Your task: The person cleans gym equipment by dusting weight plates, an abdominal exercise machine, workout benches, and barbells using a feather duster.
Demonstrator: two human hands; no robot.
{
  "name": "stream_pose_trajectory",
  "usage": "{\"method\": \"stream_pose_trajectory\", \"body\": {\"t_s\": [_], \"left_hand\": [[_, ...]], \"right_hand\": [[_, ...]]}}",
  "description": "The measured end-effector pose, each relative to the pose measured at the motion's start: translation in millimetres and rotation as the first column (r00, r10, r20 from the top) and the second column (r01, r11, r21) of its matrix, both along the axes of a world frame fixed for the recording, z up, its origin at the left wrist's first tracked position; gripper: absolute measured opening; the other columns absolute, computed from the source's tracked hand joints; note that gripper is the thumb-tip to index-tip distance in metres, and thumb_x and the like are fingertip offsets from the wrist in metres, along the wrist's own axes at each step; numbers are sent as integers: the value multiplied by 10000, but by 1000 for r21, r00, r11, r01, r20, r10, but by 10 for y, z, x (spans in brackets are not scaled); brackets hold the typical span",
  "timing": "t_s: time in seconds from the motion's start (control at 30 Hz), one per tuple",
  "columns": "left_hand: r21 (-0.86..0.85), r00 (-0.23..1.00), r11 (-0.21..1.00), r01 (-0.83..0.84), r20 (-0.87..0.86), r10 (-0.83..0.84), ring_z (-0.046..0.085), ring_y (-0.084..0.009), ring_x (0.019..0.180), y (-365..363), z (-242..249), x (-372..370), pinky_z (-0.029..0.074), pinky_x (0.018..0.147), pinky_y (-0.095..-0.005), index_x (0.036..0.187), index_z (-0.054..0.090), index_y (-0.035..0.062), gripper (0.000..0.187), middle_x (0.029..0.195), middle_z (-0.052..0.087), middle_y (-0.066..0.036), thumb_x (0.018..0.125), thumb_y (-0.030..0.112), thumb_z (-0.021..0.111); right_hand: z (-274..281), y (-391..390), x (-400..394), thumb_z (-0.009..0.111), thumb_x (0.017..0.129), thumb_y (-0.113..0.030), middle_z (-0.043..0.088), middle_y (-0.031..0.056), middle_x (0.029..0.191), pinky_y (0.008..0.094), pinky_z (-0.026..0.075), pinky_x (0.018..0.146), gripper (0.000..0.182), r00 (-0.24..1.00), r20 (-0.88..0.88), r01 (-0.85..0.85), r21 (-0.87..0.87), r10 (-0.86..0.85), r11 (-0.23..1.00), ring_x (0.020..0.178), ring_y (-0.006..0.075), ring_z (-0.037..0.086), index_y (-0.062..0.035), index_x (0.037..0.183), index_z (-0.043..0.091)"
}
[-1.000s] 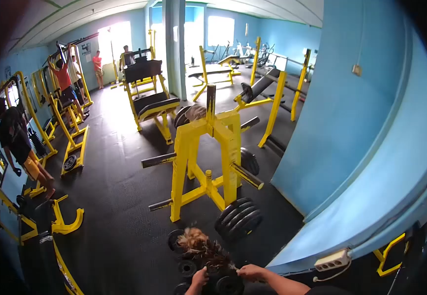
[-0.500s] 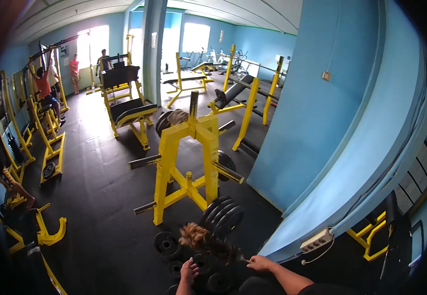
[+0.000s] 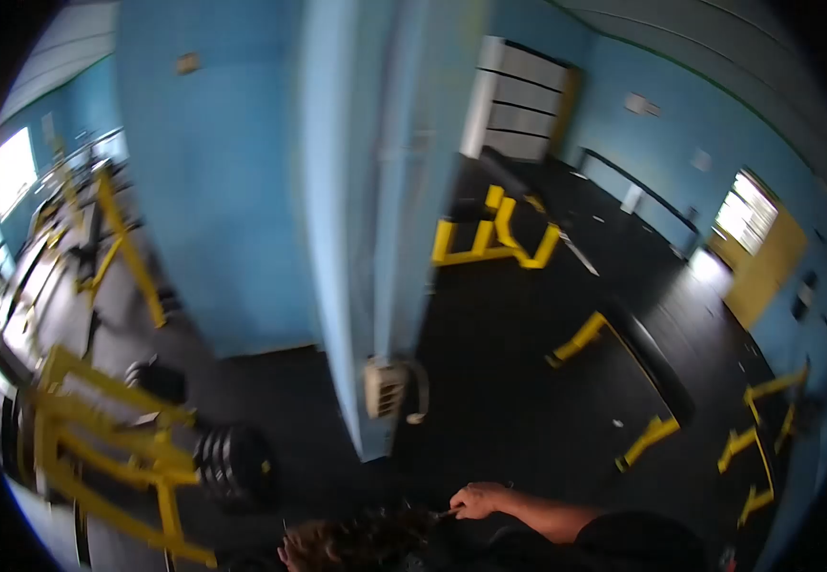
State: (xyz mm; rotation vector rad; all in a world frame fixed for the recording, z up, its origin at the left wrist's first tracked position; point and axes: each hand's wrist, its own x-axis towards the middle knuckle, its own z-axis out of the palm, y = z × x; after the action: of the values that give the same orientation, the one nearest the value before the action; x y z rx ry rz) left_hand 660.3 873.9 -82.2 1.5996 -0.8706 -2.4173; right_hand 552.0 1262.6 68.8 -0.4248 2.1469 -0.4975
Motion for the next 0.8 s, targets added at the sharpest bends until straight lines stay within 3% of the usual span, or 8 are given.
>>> {"method": "stream_pose_trajectory", "body": {"t_s": [0.13, 0.23, 0.3, 0.4, 0.47, 0.57, 0.67, 0.8], "left_hand": [[12, 850, 855, 519, -119, -514, 531, -234, 1002, 653, 200, -627, 459, 762, -503, 1205, 495, 156, 479, 1179, 513, -114, 823, 426, 597], [52, 466, 474, 879, -298, -833, 535, -225, 1047, 1238, 200, -887, 457, 775, -542, 1165, 539, 153, 430, 1205, 523, -113, 838, 431, 573], [4, 199, 211, 978, -347, -917, 537, -219, 1076, 1727, 282, -1039, 456, 784, -568, 1138, 568, 152, 404, 1222, 529, -113, 848, 434, 557], [-239, 234, 263, 935, -142, -962, 588, -223, 643, 2712, 758, -1125, 505, 574, -348, 1114, 552, 38, 419, 895, 633, -99, 862, 372, 544], [-315, 204, 217, 924, -73, -976, 587, -223, 640, 3366, 754, -1275, 504, 569, -348, 1114, 551, 36, 415, 892, 631, -101, 863, 366, 542], [-394, 120, 125, 911, -36, -992, 585, -224, 634, 4339, 695, -1468, 504, 560, -347, 1115, 549, 34, 409, 887, 629, -105, 865, 357, 539], [-468, 5, -2, 884, 14, -1000, 583, -226, 628, 5172, 657, -1600, 503, 552, -346, 1115, 547, 32, 403, 883, 627, -109, 866, 349, 535], [-555, -155, -137, 821, 14, -988, 581, -227, 620, 6119, 518, -1689, 502, 540, -345, 1116, 544, 29, 395, 877, 624, -115, 869, 337, 531]], "right_hand": [[105, 985, 355, 613, 793, -261, 644, 97, 869, 405, 465, 714, 240, 983, 73, 162, 67, -167, 985, 846, 281, 608, -135, 994, 639], [126, 1587, 662, 621, 791, -275, 645, 82, 857, 407, 463, 698, 245, 952, 42, 301, 73, -305, 951, 833, 260, 608, -136, 991, 643], [81, 2003, 847, 629, 787, -292, 643, 72, 840, 403, 461, 681, 257, 928, -9, 372, 66, -372, 926, 819, 241, 607, -135, 989, 644], [-223, 2723, 1051, 618, 786, -289, 643, 88, 873, 420, 464, 690, 271, 874, -5, 480, 164, -486, 862, 835, 258, 602, -118, 995, 645], [-675, 3230, 1159, 583, 788, -253, 634, 116, 928, 450, 461, 698, 299, 886, 77, 422, 276, -458, 864, 844, 291, 597, -76, 1024, 629], [-1175, 3933, 1312, 540, 782, -201, 624, 134, 961, 477, 453, 703, 327, 832, 58, 532, 200, -552, 823, 844, 323, 590, -34, 1056, 605], [-770, 4392, 1283, 517, 789, -179, 623, 125, 1001, 464, 471, 646, 334, 723, 54, 650, 286, -689, 704, 844, 322, 599, -36, 1081, 593], [-638, 5059, 1642, 520, 793, -174, 624, 121, 948, 447, 468, 590, 314, 585, -139, 806, 212, -799, 553, 792, 315, 599, -85, 1085, 591]]}}
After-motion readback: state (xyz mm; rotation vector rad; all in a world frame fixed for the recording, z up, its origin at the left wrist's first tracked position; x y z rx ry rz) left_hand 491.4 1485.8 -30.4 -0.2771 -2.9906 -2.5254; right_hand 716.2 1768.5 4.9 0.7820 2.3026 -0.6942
